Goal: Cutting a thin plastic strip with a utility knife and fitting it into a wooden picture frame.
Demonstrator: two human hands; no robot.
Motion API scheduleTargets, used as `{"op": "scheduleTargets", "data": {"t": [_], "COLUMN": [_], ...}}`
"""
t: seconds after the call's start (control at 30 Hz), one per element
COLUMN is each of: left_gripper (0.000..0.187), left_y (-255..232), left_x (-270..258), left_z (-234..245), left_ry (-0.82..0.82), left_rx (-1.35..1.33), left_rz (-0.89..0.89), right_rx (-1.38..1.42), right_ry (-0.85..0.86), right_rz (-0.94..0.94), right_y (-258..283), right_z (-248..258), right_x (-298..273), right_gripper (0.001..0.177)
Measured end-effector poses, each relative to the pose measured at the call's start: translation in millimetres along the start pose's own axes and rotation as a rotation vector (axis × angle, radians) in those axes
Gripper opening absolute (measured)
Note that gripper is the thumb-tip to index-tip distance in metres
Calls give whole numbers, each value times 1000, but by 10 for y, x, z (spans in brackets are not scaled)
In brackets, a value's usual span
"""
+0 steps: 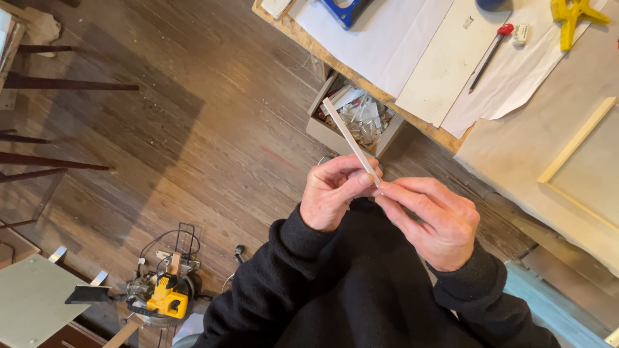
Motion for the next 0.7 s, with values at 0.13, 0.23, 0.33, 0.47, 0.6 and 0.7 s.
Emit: {"op": "scheduleTargets", "data": {"t": [0.13,0.23,0.33,0.47,0.6,0.7], "left_gripper": [25,26,27,28,30,28], "left_y": [10,-7,-21,-25,-2,-50], "left_x": [17,-2,-12,-22,-18,-5], "left_z": [10,-6,-14,17,89,366], "left_ry": [9,8,-15,-29,-92,-175], "left_rx": [-2,2,-5,44,54,90], "left_rz": [1,-1,-2,19,22,14], "right_rx": [51,113,174,50,20,185], "right_ry": [2,20,36,81,158,146], "right_rz": [-11,-24,-63,-25,-51,-157], "right_y": [-10,-13,-37,-66,-239,-650], "right_z": [29,52,59,31,-79,-291], "right_x": [12,6,24,59,-41,-275], "right_gripper": [14,14,18,11,9,9]}}
Point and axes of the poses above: each hand's wrist, its own x-axis towards the middle knuckle, its own z-axis out of the back of the hand, y = z × x, the point moved 1 cm from there along x, towards the middle knuckle, and after that the axes turned 12 degrees about y, right-handed, at the moved point
